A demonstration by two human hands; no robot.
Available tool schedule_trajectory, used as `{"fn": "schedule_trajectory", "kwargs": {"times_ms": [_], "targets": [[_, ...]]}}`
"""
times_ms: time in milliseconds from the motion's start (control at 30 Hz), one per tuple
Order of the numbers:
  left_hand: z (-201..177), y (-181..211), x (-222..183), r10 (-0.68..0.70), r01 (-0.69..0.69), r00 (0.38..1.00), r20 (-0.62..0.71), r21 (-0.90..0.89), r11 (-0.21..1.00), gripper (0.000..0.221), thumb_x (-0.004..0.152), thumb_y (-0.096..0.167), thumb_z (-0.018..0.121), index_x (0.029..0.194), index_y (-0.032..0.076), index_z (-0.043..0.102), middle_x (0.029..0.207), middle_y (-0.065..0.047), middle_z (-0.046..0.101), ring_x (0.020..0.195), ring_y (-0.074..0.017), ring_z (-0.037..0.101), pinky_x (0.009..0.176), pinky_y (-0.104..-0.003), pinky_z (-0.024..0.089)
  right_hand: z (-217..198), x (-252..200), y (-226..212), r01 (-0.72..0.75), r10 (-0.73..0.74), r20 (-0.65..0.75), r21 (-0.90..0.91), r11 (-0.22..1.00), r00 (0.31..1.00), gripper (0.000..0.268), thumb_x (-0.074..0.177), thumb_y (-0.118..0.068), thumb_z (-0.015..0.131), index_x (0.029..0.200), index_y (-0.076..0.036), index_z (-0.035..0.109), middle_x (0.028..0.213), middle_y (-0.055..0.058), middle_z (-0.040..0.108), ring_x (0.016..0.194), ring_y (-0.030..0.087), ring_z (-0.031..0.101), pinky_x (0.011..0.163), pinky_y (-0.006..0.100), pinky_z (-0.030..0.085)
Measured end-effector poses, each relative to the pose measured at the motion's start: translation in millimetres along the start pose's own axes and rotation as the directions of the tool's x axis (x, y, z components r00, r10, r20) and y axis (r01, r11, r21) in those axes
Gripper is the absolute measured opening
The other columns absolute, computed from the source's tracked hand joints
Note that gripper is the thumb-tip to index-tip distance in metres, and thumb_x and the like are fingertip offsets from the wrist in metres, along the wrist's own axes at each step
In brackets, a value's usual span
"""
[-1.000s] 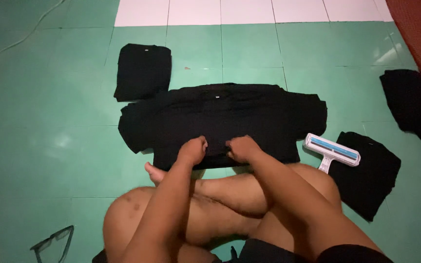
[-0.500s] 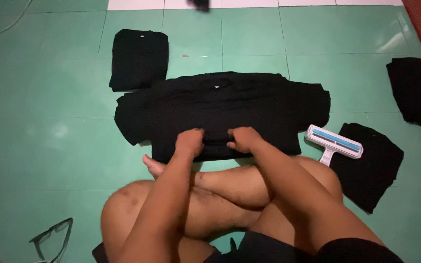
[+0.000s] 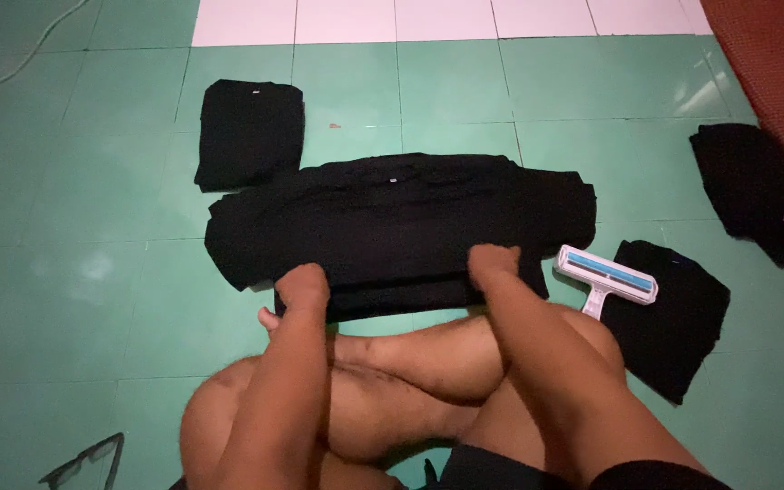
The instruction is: Using a lint roller to clean a black t-shirt and then folding it on the floor.
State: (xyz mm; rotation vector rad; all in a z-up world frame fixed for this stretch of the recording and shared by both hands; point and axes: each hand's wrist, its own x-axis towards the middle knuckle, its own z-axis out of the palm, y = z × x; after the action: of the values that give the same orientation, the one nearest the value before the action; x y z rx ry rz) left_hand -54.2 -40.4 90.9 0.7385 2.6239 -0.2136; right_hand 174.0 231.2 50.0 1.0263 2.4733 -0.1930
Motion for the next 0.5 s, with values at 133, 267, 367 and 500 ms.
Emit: {"fn": "schedule_trajectory", "kwargs": {"times_ms": [133, 267, 367, 500], "targets": [[-11.9, -15.6, 3.3, -0.008, 0.020, 0.997, 0.082, -0.137, 0.990, 0.025, 0.092, 0.000, 0.058, 0.105, -0.004, 0.078, 0.110, -0.018, 0.077, 0.108, -0.0398, 0.073, 0.087, -0.057, 0.053, -48.9, -19.8, 14.8, -0.173, 0.154, 0.148, 0.124, 0.977, 0.977, 0.032, 0.093, -0.008, 0.058, 0.119, -0.003, 0.075, 0.126, 0.019, 0.073, 0.125, 0.043, 0.063, 0.111, 0.062, 0.029], [-19.0, -16.7, 0.8, -0.018, 0.043, 0.979, 0.204, -0.117, 0.992, 0.028, 0.090, 0.001, 0.058, 0.109, -0.005, 0.077, 0.114, -0.019, 0.076, 0.113, -0.0417, 0.071, 0.089, -0.060, 0.052, -57.2, -19.1, 32.5, -0.178, 0.142, 0.227, 0.144, 0.974, 0.963, 0.036, 0.094, -0.007, 0.057, 0.124, -0.003, 0.075, 0.134, 0.020, 0.070, 0.132, 0.042, 0.060, 0.109, 0.061, 0.039], [-19.7, -13.6, 9.6, -0.007, 0.027, 0.969, 0.246, -0.077, 0.997, 0.030, 0.091, -0.001, 0.057, 0.113, -0.006, 0.076, 0.121, -0.018, 0.075, 0.119, -0.0406, 0.068, 0.093, -0.062, 0.050, -49.3, -10.8, 35.2, -0.177, 0.130, 0.235, 0.189, 0.966, 0.963, 0.038, 0.093, -0.012, 0.058, 0.127, -0.005, 0.074, 0.135, 0.020, 0.070, 0.132, 0.044, 0.059, 0.109, 0.064, 0.040], [-3.7, -12.5, 12.2, 0.004, 0.006, 0.977, 0.213, -0.043, 0.999, 0.029, 0.088, -0.001, 0.060, 0.111, -0.001, 0.078, 0.117, -0.017, 0.076, 0.115, -0.0390, 0.070, 0.090, -0.059, 0.053, -46.7, -8.2, 32.0, -0.172, 0.131, 0.282, 0.123, 0.977, 0.950, 0.041, 0.093, -0.014, 0.060, 0.131, -0.003, 0.071, 0.135, 0.019, 0.070, 0.132, 0.043, 0.058, 0.110, 0.061, 0.037]]}}
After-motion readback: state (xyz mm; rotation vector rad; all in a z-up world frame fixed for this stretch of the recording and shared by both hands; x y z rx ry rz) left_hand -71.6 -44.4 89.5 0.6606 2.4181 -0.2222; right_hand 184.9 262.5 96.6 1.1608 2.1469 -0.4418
